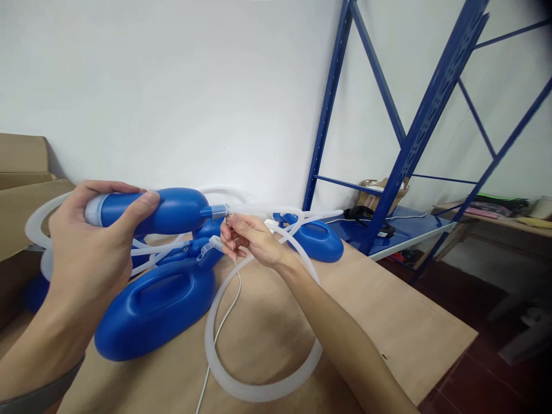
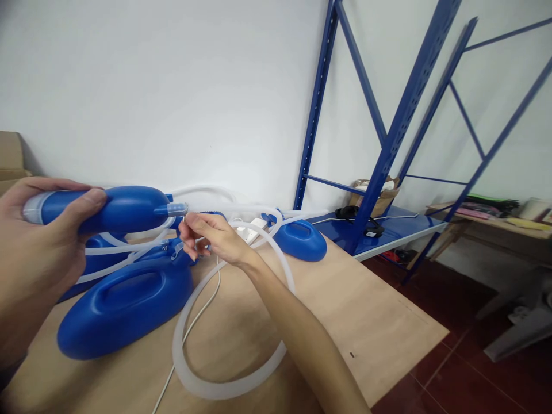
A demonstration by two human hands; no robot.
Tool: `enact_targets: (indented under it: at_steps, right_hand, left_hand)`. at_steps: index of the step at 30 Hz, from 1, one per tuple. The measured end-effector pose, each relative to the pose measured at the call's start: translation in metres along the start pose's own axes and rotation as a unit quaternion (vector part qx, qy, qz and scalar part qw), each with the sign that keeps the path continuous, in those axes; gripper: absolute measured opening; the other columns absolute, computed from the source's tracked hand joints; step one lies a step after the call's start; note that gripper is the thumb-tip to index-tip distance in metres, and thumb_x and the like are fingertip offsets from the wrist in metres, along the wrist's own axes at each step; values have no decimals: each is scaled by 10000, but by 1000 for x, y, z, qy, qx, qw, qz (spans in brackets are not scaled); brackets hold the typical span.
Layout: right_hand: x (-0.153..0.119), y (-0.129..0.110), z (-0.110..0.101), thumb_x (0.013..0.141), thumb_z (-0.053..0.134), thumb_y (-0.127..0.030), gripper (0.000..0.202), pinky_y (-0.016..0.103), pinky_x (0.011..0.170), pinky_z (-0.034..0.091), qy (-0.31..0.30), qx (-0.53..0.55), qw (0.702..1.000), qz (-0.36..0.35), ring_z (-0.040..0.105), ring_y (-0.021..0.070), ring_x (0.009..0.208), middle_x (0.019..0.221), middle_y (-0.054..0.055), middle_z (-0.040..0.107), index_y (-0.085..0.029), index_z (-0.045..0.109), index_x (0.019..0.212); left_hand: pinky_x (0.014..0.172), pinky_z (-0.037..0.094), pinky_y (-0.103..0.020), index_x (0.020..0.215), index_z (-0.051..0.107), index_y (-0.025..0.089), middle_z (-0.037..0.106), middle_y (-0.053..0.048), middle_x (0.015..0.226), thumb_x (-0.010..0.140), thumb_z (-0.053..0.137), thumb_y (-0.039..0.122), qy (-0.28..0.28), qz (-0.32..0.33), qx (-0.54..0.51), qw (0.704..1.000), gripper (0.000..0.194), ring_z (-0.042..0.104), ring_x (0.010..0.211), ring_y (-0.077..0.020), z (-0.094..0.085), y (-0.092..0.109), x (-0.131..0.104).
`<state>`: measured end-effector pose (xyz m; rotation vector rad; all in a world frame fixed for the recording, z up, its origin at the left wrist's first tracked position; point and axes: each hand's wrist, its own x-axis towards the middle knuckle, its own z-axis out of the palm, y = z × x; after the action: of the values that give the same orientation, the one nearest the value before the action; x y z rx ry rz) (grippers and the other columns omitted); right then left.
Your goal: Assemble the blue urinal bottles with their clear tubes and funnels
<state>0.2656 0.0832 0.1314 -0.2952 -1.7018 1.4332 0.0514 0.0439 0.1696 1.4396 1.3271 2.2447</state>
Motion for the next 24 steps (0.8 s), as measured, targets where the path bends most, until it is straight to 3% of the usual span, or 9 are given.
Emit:
enact_targets:
  at_steps: [11, 20, 24]
  right_hand:
    - [0, -4, 5, 825, 762, -690, 553, 208, 398, 255, 19, 8, 1000, 17, 500, 78, 479, 599, -60, 483, -194, 552, 701]
    - [1, -1, 8, 843, 772, -614, 536, 204, 425, 178, 32, 57, 997, 30, 418, 58, 465, 574, -67, 439, -188, 507, 652]
    - [1, -5, 11, 878, 750, -548, 504, 205, 448, 236, 41, 75, 995, 47, 381, 57, 469, 563, -69, 423, -193, 486, 635]
  left_hand:
    - [628, 524, -253, 890, 751, 202, 730, -13, 872, 639, 929, 403, -11, -4, -5, 1000, 368, 663, 778, -164, -1, -5, 3]
    - [567, 503, -221, 876, 756, 205, 719, -9, 840, 630, 932, 385, -18, -14, -25, 999, 353, 640, 729, -144, 0, -2, 1]
    - [563, 507, -232, 884, 761, 204, 722, -15, 849, 626, 931, 425, -12, -10, -11, 1000, 380, 644, 723, -153, 0, -3, 2]
